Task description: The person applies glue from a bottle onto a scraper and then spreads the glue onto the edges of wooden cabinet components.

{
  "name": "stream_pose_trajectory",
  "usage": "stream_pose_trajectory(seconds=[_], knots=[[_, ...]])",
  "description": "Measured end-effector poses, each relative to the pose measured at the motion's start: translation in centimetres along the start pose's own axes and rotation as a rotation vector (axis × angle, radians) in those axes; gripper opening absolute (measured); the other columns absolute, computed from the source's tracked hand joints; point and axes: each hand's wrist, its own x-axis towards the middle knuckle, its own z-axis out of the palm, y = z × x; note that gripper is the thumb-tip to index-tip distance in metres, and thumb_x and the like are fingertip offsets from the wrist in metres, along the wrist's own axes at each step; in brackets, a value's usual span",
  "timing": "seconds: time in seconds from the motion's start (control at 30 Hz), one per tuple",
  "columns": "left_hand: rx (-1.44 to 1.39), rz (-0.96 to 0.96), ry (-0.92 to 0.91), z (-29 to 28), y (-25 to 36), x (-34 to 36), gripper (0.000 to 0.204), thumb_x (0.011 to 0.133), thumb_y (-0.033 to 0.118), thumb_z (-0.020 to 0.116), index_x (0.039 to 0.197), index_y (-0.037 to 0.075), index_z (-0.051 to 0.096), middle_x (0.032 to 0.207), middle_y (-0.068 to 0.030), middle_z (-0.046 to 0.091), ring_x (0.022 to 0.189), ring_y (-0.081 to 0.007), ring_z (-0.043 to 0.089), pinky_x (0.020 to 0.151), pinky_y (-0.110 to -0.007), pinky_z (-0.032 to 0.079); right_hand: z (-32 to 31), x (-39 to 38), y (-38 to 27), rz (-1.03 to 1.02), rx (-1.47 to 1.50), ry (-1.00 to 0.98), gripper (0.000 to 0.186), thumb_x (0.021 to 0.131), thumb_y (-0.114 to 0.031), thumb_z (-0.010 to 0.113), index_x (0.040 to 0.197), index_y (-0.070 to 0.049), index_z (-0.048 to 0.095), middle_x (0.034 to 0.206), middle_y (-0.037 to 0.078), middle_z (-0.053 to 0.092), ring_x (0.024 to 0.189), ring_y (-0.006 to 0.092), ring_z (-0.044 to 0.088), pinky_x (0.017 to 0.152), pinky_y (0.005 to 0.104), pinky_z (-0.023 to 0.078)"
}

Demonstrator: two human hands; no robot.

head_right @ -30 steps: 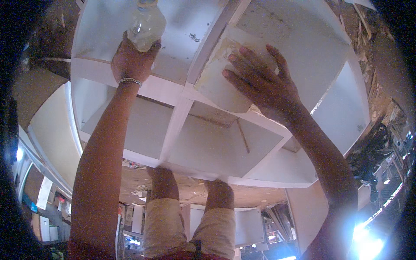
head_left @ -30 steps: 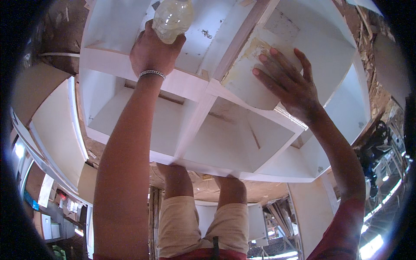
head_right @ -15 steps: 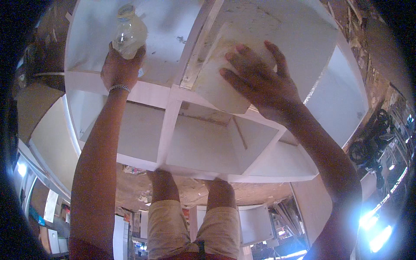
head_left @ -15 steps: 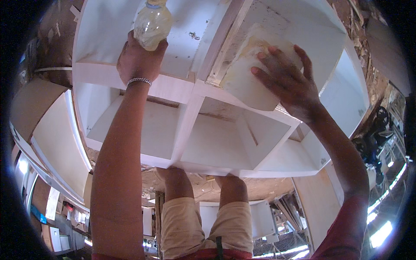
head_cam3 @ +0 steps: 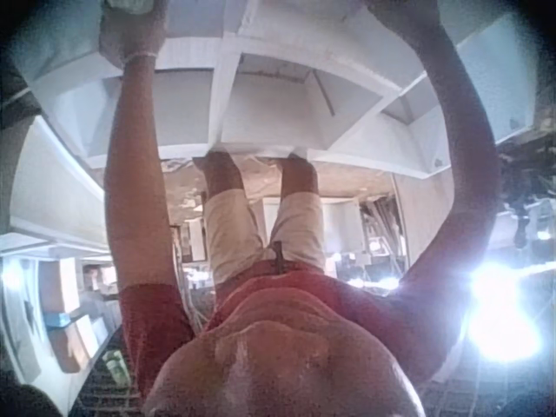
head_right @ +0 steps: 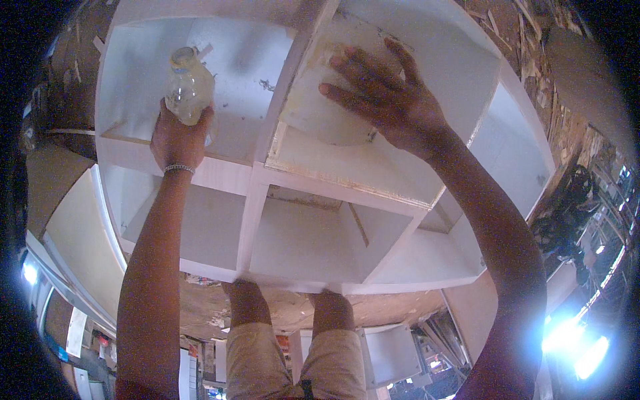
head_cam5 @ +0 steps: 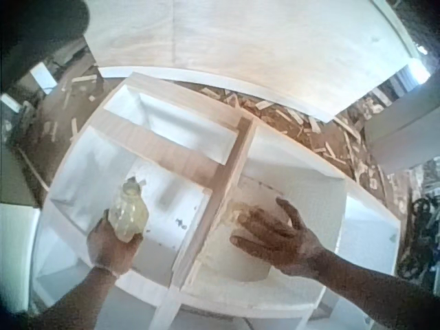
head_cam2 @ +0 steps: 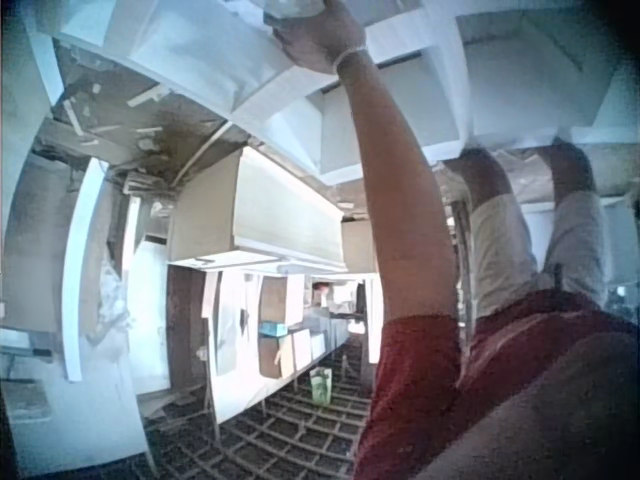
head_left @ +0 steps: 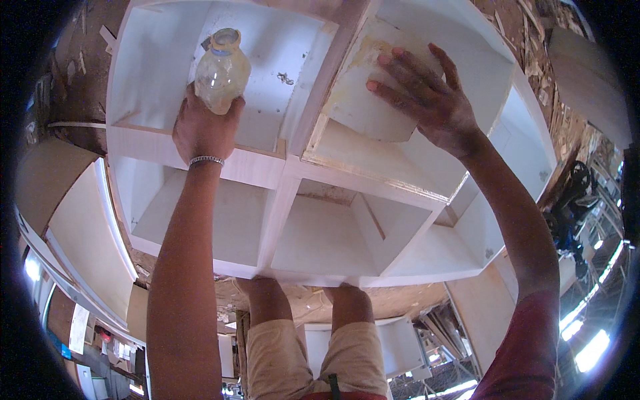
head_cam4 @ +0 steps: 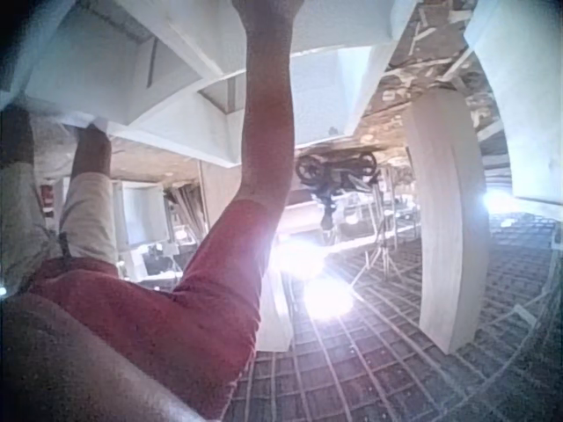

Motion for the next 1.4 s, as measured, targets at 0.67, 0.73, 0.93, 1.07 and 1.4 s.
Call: stream_pose_trajectory(seconds=[0.67, 0.73, 0.93, 1.07, 1.4], knots=[[0.054, 0.03, 0.05, 0.0, 0.2, 0.1, 0.07, 0.079, 0.054, 0.08, 0.121, 0.003, 0.059, 0.117, -0.0218, 0.07, 0.109, -0.0416, 0.069, 0.094, -0.051, 0.055, -1.4, -0.2, 5.9, -0.026, -0.194, -0.057, 0.074, 0.085, -0.019, 0.063, 0.155, -0.033, 0.044, 0.162, 0.0, 0.044, 0.152, 0.0216, 0.036, 0.128, 0.06, 0.018], [0.061, 0.031, 0.04, -0.1, -0.1, 0.2, 0.07, 0.079, 0.053, 0.08, 0.122, 0.003, 0.059, 0.116, -0.0215, 0.07, 0.109, -0.0416, 0.068, 0.094, -0.051, 0.054, -1.1, 1.1, 7.3, -0.027, -0.192, -0.059, 0.076, 0.086, -0.019, 0.063, 0.157, -0.033, 0.042, 0.164, -0.001, 0.041, 0.153, 0.0206, 0.036, 0.128, 0.06, 0.017], [0.041, 0.042, 0.059, 0.6, -0.5, 0.2, 0.069, 0.078, 0.048, 0.081, 0.125, 0.004, 0.058, 0.117, -0.0205, 0.07, 0.108, -0.0408, 0.068, 0.094, -0.051, 0.055, 0.0, 2.7, 8.7, -0.06, -0.182, -0.126, 0.077, 0.086, -0.018, 0.062, 0.158, -0.033, 0.04, 0.166, -0.002, 0.037, 0.154, 0.0198, 0.034, 0.129, 0.0597, 0.016], [0.041, 0.032, 0.065, 0.3, -0.4, 0.3, 0.069, 0.076, 0.043, 0.082, 0.129, 0.006, 0.057, 0.121, -0.0188, 0.07, 0.11, -0.0384, 0.068, 0.094, -0.049, 0.056, 0.5, 2.7, 9.1, -0.054, -0.131, -0.095, 0.082, 0.081, -0.017, 0.069, 0.157, -0.032, 0.041, 0.166, -0.001, 0.038, 0.154, 0.0209, 0.034, 0.129, 0.0598, 0.017], [0.072, 0.04, 0.061, 0.0, -0.6, 0.5, 0.066, 0.076, 0.042, 0.082, 0.125, 0.006, 0.057, 0.117, -0.0189, 0.07, 0.107, -0.0394, 0.068, 0.093, -0.051, 0.056, -1.7, 1.8, 12.4, -0.056, -0.242, -0.053, 0.066, 0.089, -0.023, 0.065, 0.152, -0.03, 0.049, 0.161, -0.001, 0.044, 0.15, 0.0202, 0.04, 0.127, 0.0577, 0.021]])
